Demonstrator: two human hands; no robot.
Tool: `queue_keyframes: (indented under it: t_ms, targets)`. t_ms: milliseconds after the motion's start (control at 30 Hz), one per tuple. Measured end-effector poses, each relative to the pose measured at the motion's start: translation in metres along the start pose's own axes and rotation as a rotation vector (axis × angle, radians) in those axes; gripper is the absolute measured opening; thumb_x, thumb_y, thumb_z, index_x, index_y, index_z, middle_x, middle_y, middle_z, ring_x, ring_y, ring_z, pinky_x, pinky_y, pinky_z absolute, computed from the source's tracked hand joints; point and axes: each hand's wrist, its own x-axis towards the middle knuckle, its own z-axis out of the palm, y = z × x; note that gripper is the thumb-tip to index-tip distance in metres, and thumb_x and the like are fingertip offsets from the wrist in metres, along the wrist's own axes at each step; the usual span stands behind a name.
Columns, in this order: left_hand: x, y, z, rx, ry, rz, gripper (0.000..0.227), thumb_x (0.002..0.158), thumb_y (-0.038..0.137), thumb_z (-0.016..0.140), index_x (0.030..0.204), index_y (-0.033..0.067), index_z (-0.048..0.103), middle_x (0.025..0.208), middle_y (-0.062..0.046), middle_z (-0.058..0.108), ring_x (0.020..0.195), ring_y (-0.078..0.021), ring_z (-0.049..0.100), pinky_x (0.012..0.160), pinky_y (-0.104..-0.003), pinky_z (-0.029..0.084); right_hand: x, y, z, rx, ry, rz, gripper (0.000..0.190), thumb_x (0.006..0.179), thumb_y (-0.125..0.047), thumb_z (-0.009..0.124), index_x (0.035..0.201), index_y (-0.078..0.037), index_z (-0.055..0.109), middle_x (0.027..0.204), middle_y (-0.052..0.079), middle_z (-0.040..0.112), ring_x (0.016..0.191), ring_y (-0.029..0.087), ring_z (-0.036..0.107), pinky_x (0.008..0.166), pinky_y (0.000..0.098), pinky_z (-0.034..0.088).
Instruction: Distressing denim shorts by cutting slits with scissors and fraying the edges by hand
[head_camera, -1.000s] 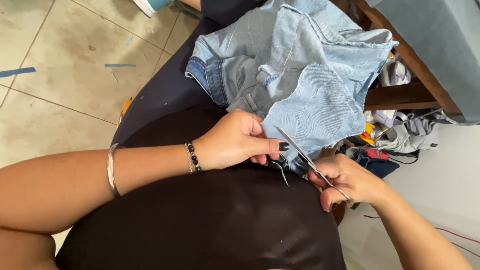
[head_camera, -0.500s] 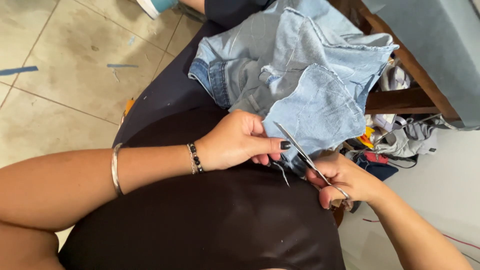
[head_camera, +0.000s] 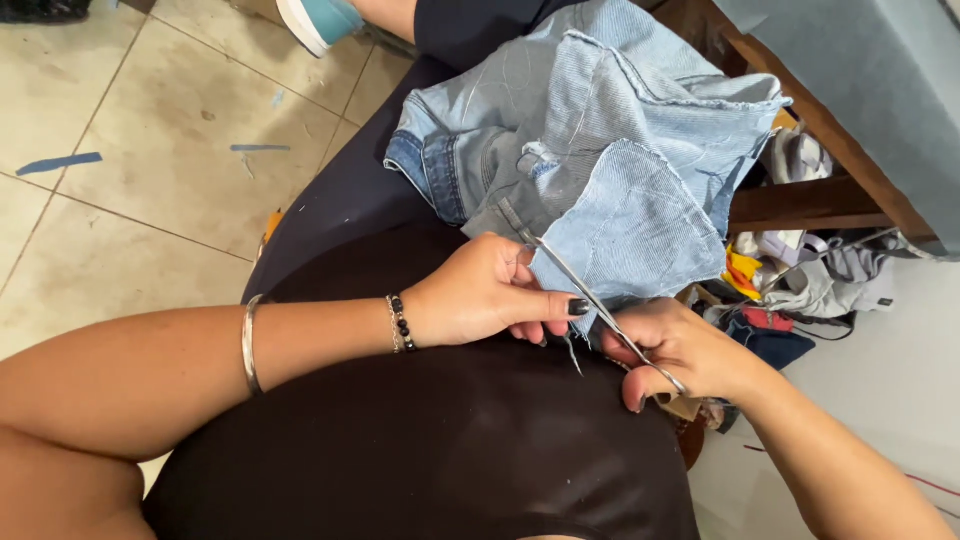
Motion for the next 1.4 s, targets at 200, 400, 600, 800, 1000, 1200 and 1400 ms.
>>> queue_keyframes:
  t_ms: [200,400,600,800,1000,1200,1400]
  targets:
    - [-0.022,0.045,-0.008,0.156,0.061,-0.015,0.037,0.075,0.03,0.086,0.078,-0.004,0.073,0.072,-0.019,0.077,0.055,-0.0178,0.074,0.05,-0.025,0.061,-0.001,-0.007,0.005,-0.035,0.014,-0.017,0.053,0.077,-0.061,0.078,0.071,-0.013,0.055,0.057,-0.001,0.046,0.046,0.021,0.05,0.045,0.0327,0.047]
    - [-0.022,0.038,-0.013,0.279,0.086,0.123,0.023,0.087,0.018,0.077,0.073,0.0006,0.071,0.07,-0.014,0.077,0.049,-0.0109,0.069,0.042,-0.019,0.053,0.01,-0.014,-0.001,0.006,-0.038,-0.016,0.056,0.076,-0.062,0.079,0.072,-0.012,0.055,0.058,0.0,0.046,0.048,0.021,0.048,0.045,0.0331,0.047]
    - [-0.024,0.04,-0.014,0.309,0.075,0.154,0.027,0.089,0.021,0.076,0.068,0.0046,0.07,0.069,-0.01,0.077,0.05,-0.008,0.066,0.044,-0.019,0.051,0.031,-0.025,-0.001,0.0,-0.046,-0.02,0.055,0.078,-0.061,0.078,0.077,-0.01,0.057,0.061,0.004,0.05,0.051,0.022,0.054,0.048,0.0372,0.05]
    - [-0.024,0.037,-0.017,0.29,0.096,0.18,0.024,0.09,0.013,0.075,0.071,-0.0006,0.07,0.068,-0.014,0.076,0.048,-0.0081,0.063,0.045,-0.017,0.047,0.016,0.002,0.001,-0.03,-0.013,0.006,0.051,0.077,-0.054,0.084,0.07,-0.014,0.055,0.057,-0.001,0.046,0.048,0.018,0.048,0.046,0.0314,0.046]
    - [-0.023,0.034,-0.015,0.323,0.049,0.164,0.024,0.089,0.016,0.077,0.071,0.0012,0.072,0.066,-0.013,0.077,0.047,-0.0087,0.063,0.044,-0.017,0.047,0.043,-0.031,-0.001,-0.017,-0.05,-0.013,0.056,0.078,-0.059,0.08,0.074,-0.011,0.053,0.058,0.006,0.049,0.05,0.025,0.052,0.047,0.0384,0.047]
    - [-0.023,0.03,-0.017,0.392,0.011,0.186,0.028,0.089,0.014,0.077,0.067,0.0026,0.066,0.067,-0.013,0.077,0.049,-0.0083,0.065,0.046,-0.017,0.047,0.038,-0.024,0.003,-0.038,0.062,-0.04,0.051,0.076,-0.052,0.085,0.068,-0.014,0.052,0.055,0.0,0.046,0.047,0.017,0.047,0.045,0.032,0.044]
    - [-0.034,0.068,-0.038,0.552,0.013,0.359,0.003,0.091,0.01,0.069,0.094,0.0118,0.069,0.076,0.007,0.06,0.065,-0.0027,0.048,0.058,-0.021,0.039,-0.015,-0.012,0.017,-0.424,0.376,-0.208,0.074,0.085,-0.087,0.03,0.085,-0.018,0.058,0.079,-0.007,0.066,0.066,0.009,0.068,0.061,0.0233,0.063]
